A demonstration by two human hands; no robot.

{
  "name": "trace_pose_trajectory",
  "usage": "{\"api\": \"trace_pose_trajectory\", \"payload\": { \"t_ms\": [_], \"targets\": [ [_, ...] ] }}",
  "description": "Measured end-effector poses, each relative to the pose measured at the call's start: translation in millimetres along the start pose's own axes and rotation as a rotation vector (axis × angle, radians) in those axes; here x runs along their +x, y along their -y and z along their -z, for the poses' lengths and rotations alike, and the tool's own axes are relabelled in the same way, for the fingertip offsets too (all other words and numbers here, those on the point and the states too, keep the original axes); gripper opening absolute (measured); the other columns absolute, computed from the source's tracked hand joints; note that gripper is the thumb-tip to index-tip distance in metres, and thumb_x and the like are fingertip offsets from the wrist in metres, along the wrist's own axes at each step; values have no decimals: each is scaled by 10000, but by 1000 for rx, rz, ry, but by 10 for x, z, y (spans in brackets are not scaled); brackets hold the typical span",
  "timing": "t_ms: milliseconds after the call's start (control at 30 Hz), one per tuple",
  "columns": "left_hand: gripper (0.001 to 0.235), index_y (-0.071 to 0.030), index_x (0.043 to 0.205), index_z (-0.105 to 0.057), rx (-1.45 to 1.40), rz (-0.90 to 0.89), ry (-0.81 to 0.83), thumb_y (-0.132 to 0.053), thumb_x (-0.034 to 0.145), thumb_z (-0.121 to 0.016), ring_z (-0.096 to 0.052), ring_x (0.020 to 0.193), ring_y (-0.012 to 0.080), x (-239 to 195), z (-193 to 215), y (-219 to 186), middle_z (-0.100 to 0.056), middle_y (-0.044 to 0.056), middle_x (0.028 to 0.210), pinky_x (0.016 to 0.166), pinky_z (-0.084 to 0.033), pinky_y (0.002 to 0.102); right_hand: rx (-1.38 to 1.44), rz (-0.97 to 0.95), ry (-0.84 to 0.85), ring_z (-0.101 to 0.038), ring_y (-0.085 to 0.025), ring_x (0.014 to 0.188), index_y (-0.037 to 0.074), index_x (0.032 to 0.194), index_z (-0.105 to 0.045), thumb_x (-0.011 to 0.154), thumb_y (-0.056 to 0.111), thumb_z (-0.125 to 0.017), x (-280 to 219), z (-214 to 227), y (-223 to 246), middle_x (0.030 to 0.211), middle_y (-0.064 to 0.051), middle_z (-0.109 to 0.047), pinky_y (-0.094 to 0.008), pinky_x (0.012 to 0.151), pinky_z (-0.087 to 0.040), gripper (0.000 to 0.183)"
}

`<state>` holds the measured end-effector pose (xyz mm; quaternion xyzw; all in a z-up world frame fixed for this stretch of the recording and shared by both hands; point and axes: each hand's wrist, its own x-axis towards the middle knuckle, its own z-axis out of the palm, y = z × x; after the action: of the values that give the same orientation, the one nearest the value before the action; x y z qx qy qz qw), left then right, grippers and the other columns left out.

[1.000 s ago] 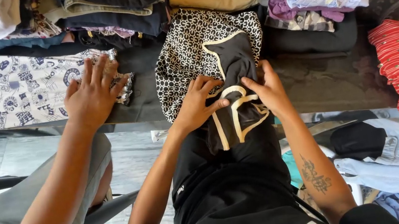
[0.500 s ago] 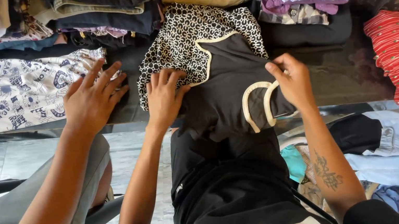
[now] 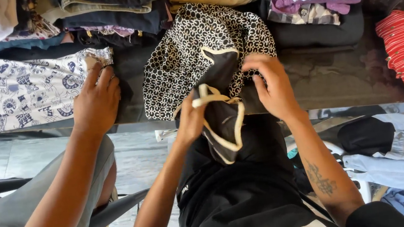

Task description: The person folds a patterned garment on a table, smoothing the fabric and aligning the edges by hand. They also handle a dark-colored garment, folding it and placing it on the table alongside the patterned item.

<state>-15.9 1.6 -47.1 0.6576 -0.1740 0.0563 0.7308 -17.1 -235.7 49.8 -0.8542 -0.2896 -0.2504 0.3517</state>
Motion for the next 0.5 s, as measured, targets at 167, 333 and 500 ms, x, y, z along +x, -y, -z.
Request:
{"api": "trace_pose_trajectory", "payload": {
  "t_ms": [167,333,500],
  "targets": [
    [311,20,1219,-703,20,-9,38,-159,1068,-499,-670,1013,250,-110,185,369,-728,224,1095,914,-531,469,-18,-204,186,-187,-550,1469,51,1562,-299,811,-120,-745,149,-128,-111,1614,-308,-211,-767,1118,-167,890],
    [279,3,1193,-691,-40,71,290,-181,1034,-553,-613,970,214,-262,-48,-1155,-732,183,1045,921,-540,467,-103,-228,226,-146,-473,1523,131,1639,-198,876,-161,-685,234,-415,-301,1668,-251,-149,-740,1164,-112,950],
    [523,-99,1272,-616,218,47,458,-333,830,-771,-726,812,332,-290,39,-1474,-725,155,888,785,-570,469,-59,60,97,-319,-266,1457,204,1583,-364,1052,-54,-639,170,-796,-942,1591,-94,-353,-551,1192,-130,651]
  ]
}}
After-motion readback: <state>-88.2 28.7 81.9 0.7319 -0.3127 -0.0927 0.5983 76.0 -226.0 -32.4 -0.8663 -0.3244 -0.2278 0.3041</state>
